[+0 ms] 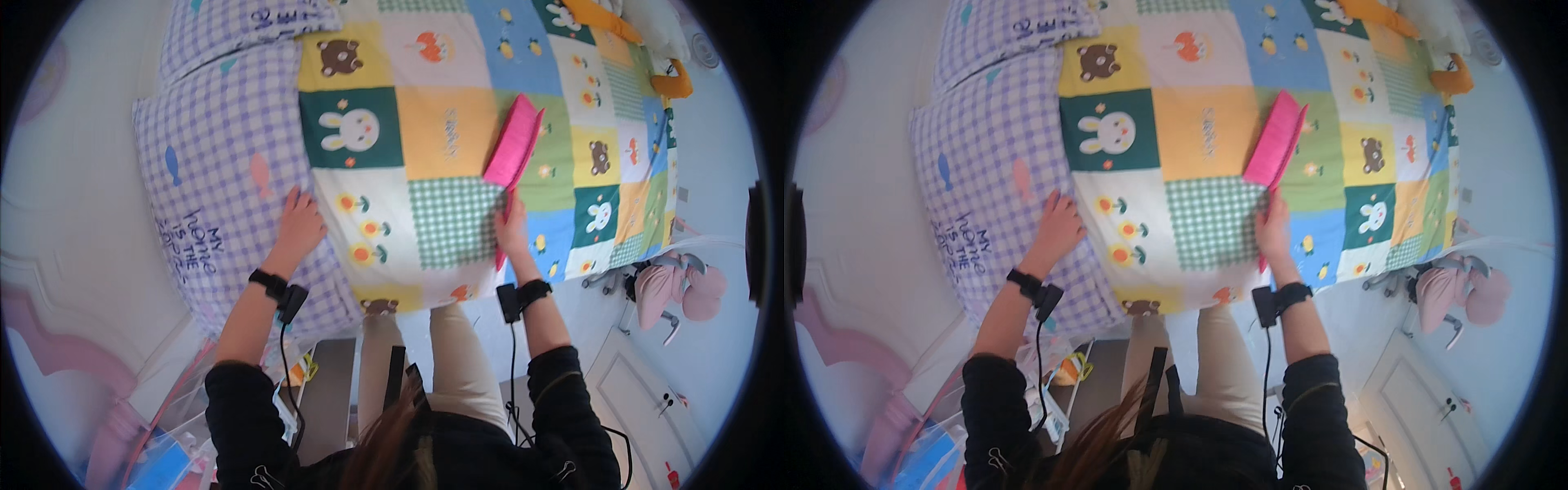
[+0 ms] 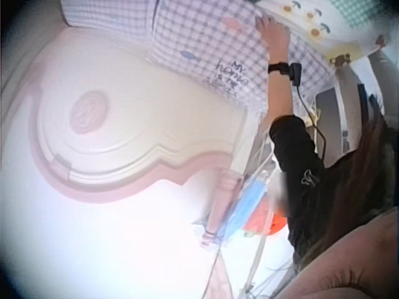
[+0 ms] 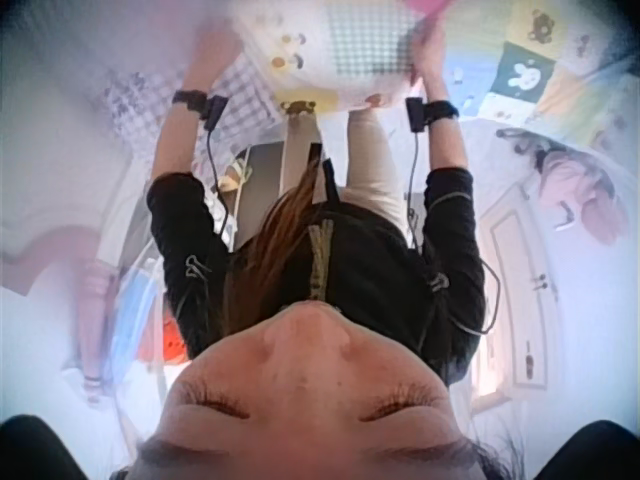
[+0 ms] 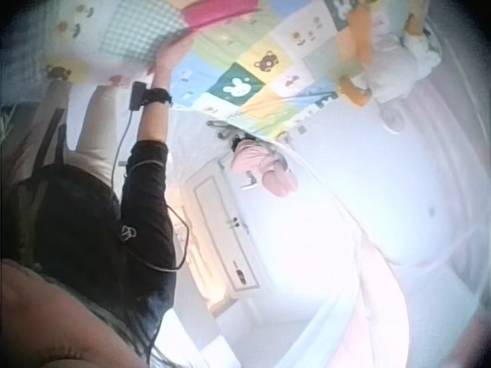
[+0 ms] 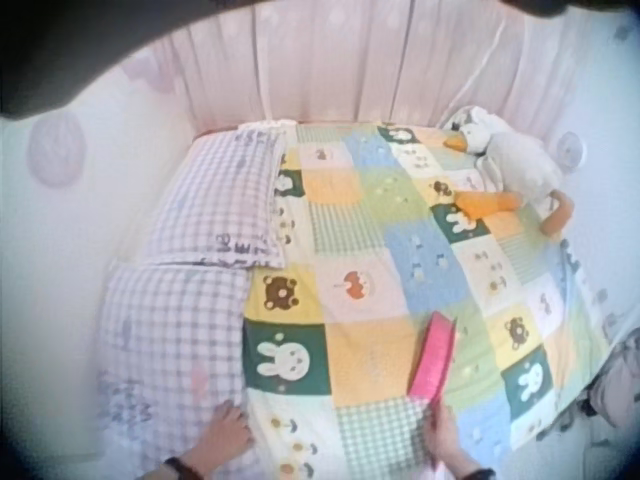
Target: The person folds a cloth and places it in a wardrobe, then uses a pink brush to sweep a bed and a pillow. They fold a small cloth and store it in the wardrobe, retrieve a small box from a drawer, and place a book into a bookshelf.
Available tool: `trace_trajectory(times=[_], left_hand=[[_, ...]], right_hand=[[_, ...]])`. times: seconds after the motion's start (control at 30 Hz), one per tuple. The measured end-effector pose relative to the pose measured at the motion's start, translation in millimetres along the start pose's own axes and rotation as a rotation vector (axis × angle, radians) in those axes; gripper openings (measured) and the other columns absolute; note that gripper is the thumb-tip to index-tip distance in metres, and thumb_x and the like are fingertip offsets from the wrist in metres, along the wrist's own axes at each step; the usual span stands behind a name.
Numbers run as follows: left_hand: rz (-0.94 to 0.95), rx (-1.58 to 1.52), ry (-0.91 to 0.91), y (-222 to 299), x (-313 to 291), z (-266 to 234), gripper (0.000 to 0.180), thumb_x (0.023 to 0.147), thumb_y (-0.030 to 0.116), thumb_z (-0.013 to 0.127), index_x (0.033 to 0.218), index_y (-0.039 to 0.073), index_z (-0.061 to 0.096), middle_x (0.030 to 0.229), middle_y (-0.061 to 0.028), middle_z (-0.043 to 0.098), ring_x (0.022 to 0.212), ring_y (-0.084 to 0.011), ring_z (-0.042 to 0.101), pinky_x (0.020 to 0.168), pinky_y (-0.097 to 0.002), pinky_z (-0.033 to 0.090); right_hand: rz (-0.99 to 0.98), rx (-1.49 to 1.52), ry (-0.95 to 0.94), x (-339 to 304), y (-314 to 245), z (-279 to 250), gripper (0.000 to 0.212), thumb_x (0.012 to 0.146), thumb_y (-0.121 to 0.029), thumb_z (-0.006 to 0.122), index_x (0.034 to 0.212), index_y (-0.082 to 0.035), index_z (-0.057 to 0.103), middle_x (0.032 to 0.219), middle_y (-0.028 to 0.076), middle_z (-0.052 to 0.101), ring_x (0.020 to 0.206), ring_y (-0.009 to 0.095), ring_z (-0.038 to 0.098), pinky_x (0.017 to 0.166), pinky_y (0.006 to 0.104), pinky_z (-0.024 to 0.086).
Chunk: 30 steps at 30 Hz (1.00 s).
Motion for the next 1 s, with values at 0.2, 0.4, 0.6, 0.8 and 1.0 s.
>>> trace_trajectory(times=[0.2, 0.4, 0.6, 0.8, 1.0], left_hand=[[0.102, -0.041, 0.018, -5, -21, -38, 0.015, 0.074, 0.019, 0.058, 0.061, 0.012, 0.064, 0.066, -0.0008, 0.056, 0.083, -0.0216, 0.05, 0.102, -0.0455, 0.033], [0.106, -0.197, -0.043, -36, -73, -130, 0.018, 0.077, 0.021, 0.062, 0.063, 0.009, 0.062, 0.071, -0.0025, 0.056, 0.089, -0.0214, 0.051, 0.1, -0.047, 0.033], [0.122, -0.162, -0.012, -51, -121, -180, 0.015, 0.076, 0.019, 0.065, 0.067, 0.008, 0.059, 0.075, -0.002, 0.055, 0.092, -0.0201, 0.052, 0.101, -0.0472, 0.032], [0.097, -0.17, -0.01, -54, -125, -191, 0.015, 0.073, 0.018, 0.067, 0.066, 0.008, 0.058, 0.078, -0.0001, 0.055, 0.092, -0.0195, 0.052, 0.1, -0.0468, 0.032], [0.177, -0.229, 0.025, -28, -88, -155, 0.014, 0.074, 0.019, 0.066, 0.066, 0.01, 0.059, 0.073, -0.0005, 0.053, 0.089, -0.0197, 0.053, 0.099, -0.0466, 0.034]], right_hand=[[-0.371, -0.486, 0.041, -51, -103, 30, 0.066, 0.072, -0.005, 0.063, 0.133, 0.001, 0.039, 0.126, 0.021, 0.048, 0.115, 0.037, 0.047, 0.097, 0.0437, 0.04], [-0.513, -0.171, -0.638, -189, -208, 184, 0.034, 0.077, -0.023, 0.065, 0.103, -0.004, 0.055, 0.102, 0.015, 0.058, 0.095, 0.032, 0.057, 0.083, 0.0397, 0.048], [-0.588, -0.448, -0.519, -203, -231, 253, 0.033, 0.074, -0.027, 0.067, 0.096, -0.005, 0.056, 0.1, 0.01, 0.061, 0.088, 0.029, 0.061, 0.073, 0.0373, 0.05], [-0.83, -0.279, -0.8, -239, -245, 287, 0.018, 0.07, -0.021, 0.065, 0.082, -0.009, 0.061, 0.077, 0.006, 0.063, 0.075, 0.025, 0.063, 0.064, 0.0373, 0.05], [-0.737, -0.214, -0.772, -246, -237, 280, 0.017, 0.077, -0.017, 0.057, 0.091, -0.007, 0.061, 0.088, 0.01, 0.061, 0.085, 0.028, 0.062, 0.074, 0.0396, 0.049]])
Point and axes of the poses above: each hand's wrist, its own x-axis towards the middle knuckle, its own z-axis out of the palm, y = z × x, the point moved 9 cm from there along x, towards the middle knuckle
